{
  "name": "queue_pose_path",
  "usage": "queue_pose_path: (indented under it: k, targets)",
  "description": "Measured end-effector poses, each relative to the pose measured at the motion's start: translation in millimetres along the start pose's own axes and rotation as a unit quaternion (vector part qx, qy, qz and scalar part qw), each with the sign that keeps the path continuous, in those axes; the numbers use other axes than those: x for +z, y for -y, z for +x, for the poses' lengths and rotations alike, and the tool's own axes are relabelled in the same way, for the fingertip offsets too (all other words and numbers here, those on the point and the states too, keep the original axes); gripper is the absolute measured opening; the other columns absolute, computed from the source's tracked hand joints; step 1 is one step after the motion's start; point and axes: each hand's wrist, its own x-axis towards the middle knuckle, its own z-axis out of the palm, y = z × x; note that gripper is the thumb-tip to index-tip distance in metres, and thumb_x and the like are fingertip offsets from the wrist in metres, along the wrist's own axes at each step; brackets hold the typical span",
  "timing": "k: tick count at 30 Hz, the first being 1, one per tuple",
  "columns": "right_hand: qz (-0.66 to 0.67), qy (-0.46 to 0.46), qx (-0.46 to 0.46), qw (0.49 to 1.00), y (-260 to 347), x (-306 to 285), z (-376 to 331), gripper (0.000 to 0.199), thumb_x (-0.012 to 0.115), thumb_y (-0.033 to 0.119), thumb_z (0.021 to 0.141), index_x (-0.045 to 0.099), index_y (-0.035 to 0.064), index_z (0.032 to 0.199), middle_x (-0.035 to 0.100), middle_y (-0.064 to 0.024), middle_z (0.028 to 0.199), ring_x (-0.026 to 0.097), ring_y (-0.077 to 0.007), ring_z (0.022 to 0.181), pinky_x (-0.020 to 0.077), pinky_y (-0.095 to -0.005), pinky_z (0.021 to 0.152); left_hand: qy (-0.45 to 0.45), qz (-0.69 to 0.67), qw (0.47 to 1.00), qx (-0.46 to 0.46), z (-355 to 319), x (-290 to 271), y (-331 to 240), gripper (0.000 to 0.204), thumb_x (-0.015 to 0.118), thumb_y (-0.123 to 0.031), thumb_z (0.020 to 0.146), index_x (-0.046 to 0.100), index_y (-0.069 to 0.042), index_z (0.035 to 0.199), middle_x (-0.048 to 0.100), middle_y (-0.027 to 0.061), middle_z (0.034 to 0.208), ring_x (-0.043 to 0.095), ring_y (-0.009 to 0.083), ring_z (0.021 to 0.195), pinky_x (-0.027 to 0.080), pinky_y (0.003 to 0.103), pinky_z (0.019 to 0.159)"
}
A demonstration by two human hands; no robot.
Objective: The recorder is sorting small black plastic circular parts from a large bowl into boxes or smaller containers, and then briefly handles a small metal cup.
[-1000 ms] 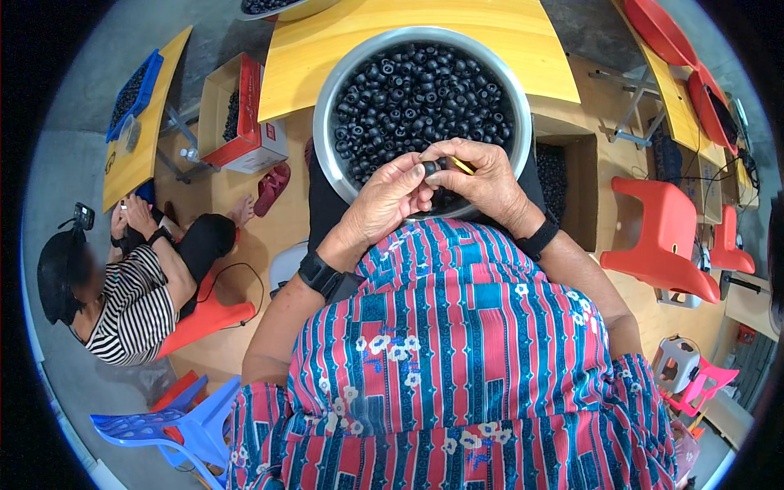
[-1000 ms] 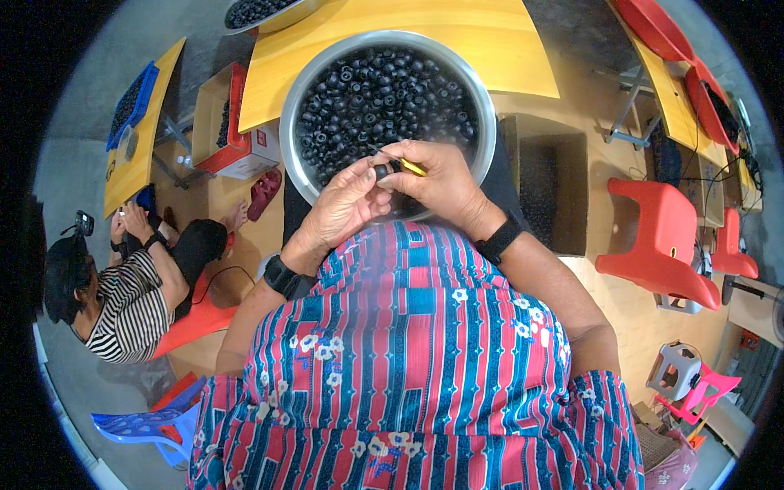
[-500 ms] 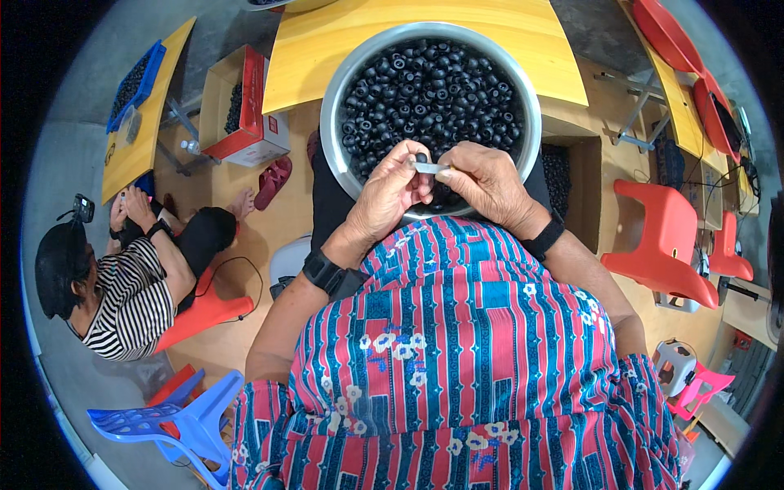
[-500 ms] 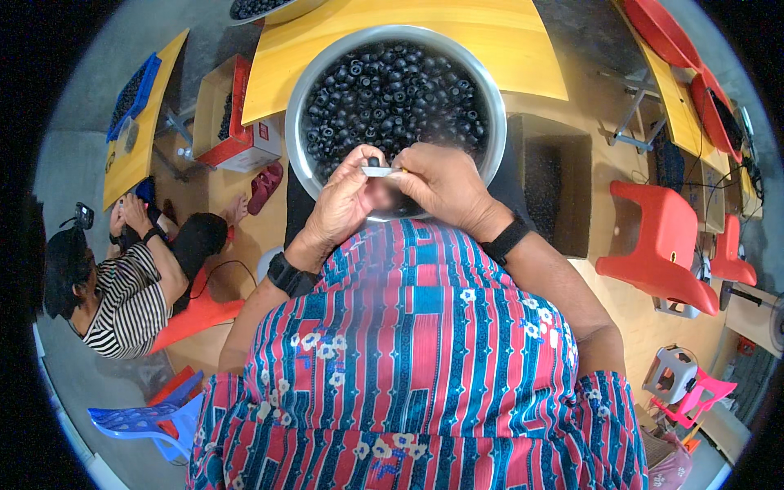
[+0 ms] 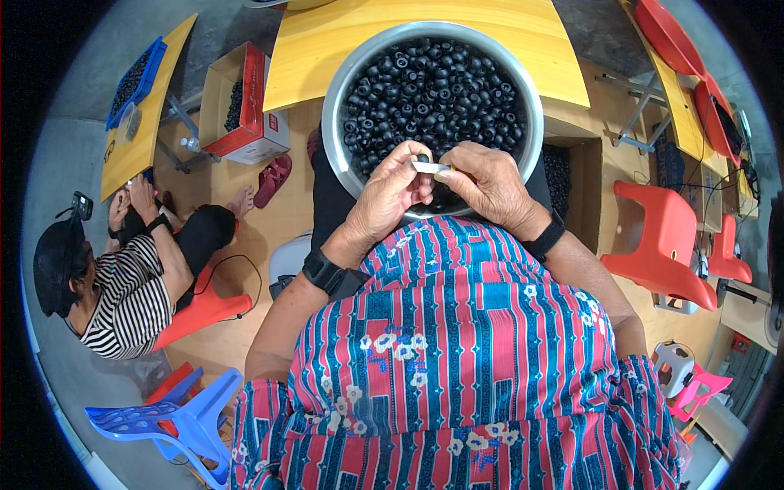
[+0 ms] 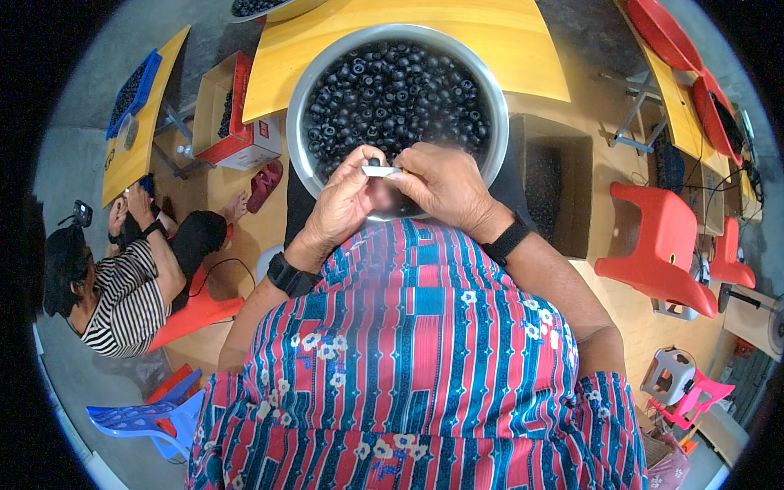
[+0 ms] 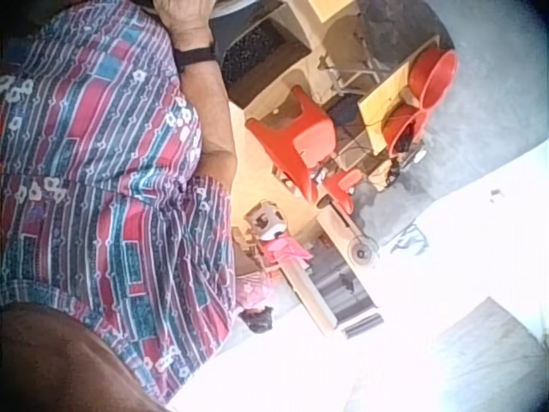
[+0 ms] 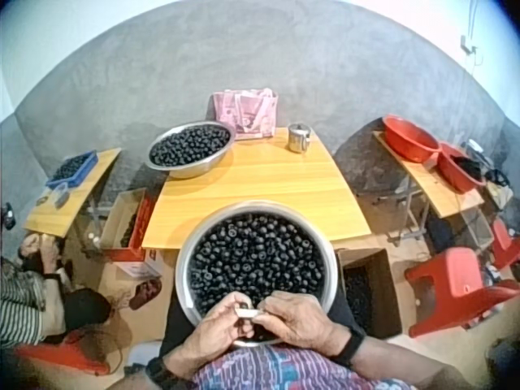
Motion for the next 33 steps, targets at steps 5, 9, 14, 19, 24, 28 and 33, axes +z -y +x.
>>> queue_pose_path:
  k: [5,9,14,19,24,28,33]
  targets:
    - [-0.008,-0.002,-0.001,1.0,0.4,0.6,-0.3,0.019,0.065,0.021,0.09,0.064,0.0016,0.088,0.058,-0.0117,0.073,0.06,-0.0283,0.068,0.0476,-0.0365,0.062,0.006,0.007,1.0,0.004,-0.5,0.1,-0.8,0.026,0.047,-0.034,0.103,0.051,-0.009,0.11,0.051,0.0009,0.084,0.05,0.0099,0.076,0.046,0.026,0.072]
    - [-0.005,-0.022,0.006,1.0,0.7,3.1,-0.8,0.025,0.062,0.03,0.089,0.061,0.0053,0.086,0.058,-0.0134,0.075,0.059,-0.0347,0.072,0.0455,-0.0425,0.062,0.004,-0.004,1.0,0.004,-0.6,2.2,-1.0,0.025,0.047,-0.033,0.103,0.051,-0.009,0.11,0.05,0.0006,0.085,0.049,0.0096,0.077,0.046,0.026,0.072]
    - [-0.019,-0.026,0.009,0.999,2.0,3.1,0.1,0.025,0.062,0.031,0.089,0.061,0.0058,0.087,0.057,-0.0135,0.075,0.059,-0.0349,0.071,0.0457,-0.0425,0.062,-0.001,-0.033,0.999,-0.002,-0.6,3.6,-1.1,0.024,0.046,-0.032,0.103,0.051,-0.009,0.11,0.05,0.0002,0.085,0.049,0.0093,0.078,0.045,0.026,0.073]
    - [0.038,-0.113,0.125,0.985,-12.7,3.6,4.0,0.021,0.061,0.022,0.091,0.061,0.0016,0.086,0.06,-0.0168,0.078,0.06,-0.0371,0.074,0.0473,-0.0413,0.064,0.045,-0.028,0.998,-0.019,-1.1,4.1,-1.8,0.019,0.045,-0.028,0.103,0.049,-0.009,0.107,0.046,0.0004,0.087,0.044,0.0108,0.077,0.041,0.027,0.072]
    - [0.064,-0.133,0.125,0.981,-11.8,3.6,1.8,0.018,0.061,0.017,0.092,0.063,-0.0007,0.091,0.06,-0.0184,0.079,0.06,-0.032,0.072,0.0472,-0.0356,0.067,0.004,0.004,1.0,0.002,-0.1,10.3,-6.3,0.02,0.041,-0.029,0.104,0.048,-0.011,0.104,0.044,0.0003,0.086,0.043,0.0103,0.076,0.041,0.027,0.072]
    - [0.158,-0.087,0.124,0.976,-6.0,2.5,1.4,0.021,0.065,0.018,0.09,0.066,-0.0011,0.098,0.067,-0.0148,0.087,0.065,-0.023,0.082,0.0494,-0.0317,0.075,0.002,0.018,1.0,0.001,-1.0,9.6,-5.1,0.019,0.041,-0.028,0.105,0.048,-0.011,0.105,0.045,0.0,0.087,0.044,0.0096,0.077,0.042,0.027,0.073]
    - [0.208,-0.107,0.072,0.97,-9.3,10.0,0.6,0.026,0.07,0.014,0.086,0.067,-0.0008,0.107,0.07,-0.0124,0.095,0.066,-0.0193,0.088,0.0501,-0.0287,0.081,-0.006,0.03,1.0,-0.004,-0.9,7.4,-1.9,0.02,0.041,-0.028,0.105,0.049,-0.011,0.109,0.048,-0.0009,0.091,0.047,0.0087,0.081,0.043,0.027,0.075]
